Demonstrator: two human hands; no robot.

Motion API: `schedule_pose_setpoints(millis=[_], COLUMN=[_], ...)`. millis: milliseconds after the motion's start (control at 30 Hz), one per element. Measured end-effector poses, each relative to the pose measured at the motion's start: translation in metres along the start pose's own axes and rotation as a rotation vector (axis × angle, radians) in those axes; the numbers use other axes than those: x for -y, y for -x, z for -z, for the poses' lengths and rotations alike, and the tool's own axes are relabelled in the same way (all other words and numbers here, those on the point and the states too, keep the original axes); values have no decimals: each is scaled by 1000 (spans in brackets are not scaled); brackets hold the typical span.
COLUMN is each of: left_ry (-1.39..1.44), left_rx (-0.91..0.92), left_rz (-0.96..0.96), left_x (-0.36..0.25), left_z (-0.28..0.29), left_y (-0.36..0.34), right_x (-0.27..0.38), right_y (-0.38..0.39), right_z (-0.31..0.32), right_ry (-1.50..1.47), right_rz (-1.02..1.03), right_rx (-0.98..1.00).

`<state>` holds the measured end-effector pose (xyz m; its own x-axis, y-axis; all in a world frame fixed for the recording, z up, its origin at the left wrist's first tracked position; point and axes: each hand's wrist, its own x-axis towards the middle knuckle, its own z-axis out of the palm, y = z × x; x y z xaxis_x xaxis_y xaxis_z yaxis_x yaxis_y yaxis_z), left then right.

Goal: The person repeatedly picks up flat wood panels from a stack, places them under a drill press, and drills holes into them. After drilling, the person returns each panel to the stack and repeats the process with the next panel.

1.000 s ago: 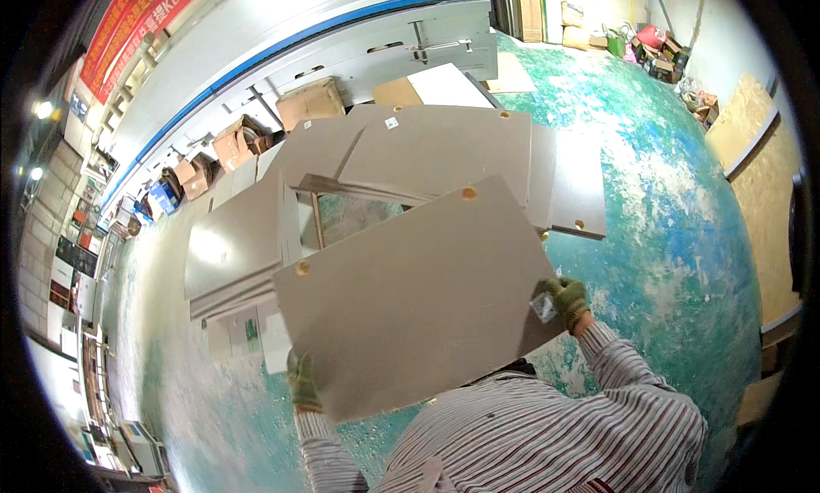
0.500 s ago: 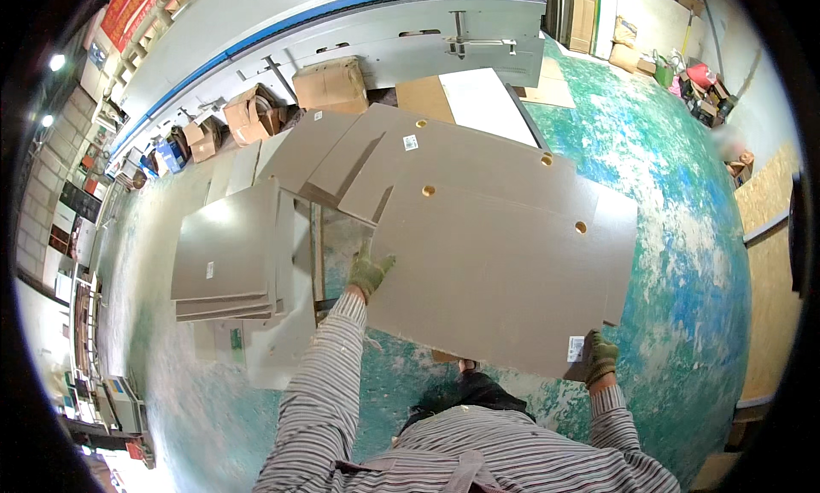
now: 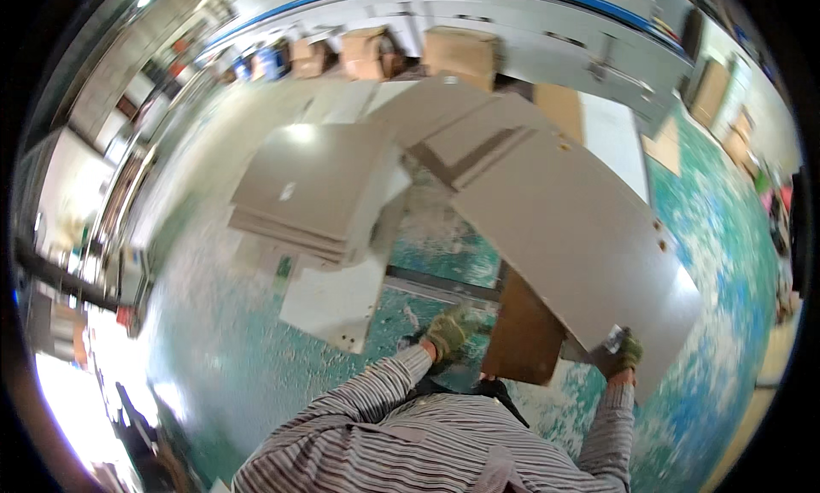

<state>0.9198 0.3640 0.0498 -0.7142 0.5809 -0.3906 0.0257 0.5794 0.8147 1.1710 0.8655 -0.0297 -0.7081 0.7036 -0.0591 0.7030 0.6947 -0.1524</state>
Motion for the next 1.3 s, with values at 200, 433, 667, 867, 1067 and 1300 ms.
schedule_pose_setpoints(millis=[200,433,667,867,1067,1300], left_ry=[10,294,491,617,854,1685], left_rx=[6,-241,-538,-705,-531,-279], left_rz=[123,24,204,351,290,-76], left_x=[60,139,207,252,238,191], left_z=[58,208,323,324,299,306], left_y=[71,104,171,220,196,158], right_x=[61,369,769,840,809,699], right_y=[-16,26,66,46,49,171], right_z=[52,76,11,1,10,-37], right_ry=[263,-870,-849,-713,-717,31], right_rz=[-197,68,430,275,498,1214], right_rx=[25,-368,391,466,555,608])
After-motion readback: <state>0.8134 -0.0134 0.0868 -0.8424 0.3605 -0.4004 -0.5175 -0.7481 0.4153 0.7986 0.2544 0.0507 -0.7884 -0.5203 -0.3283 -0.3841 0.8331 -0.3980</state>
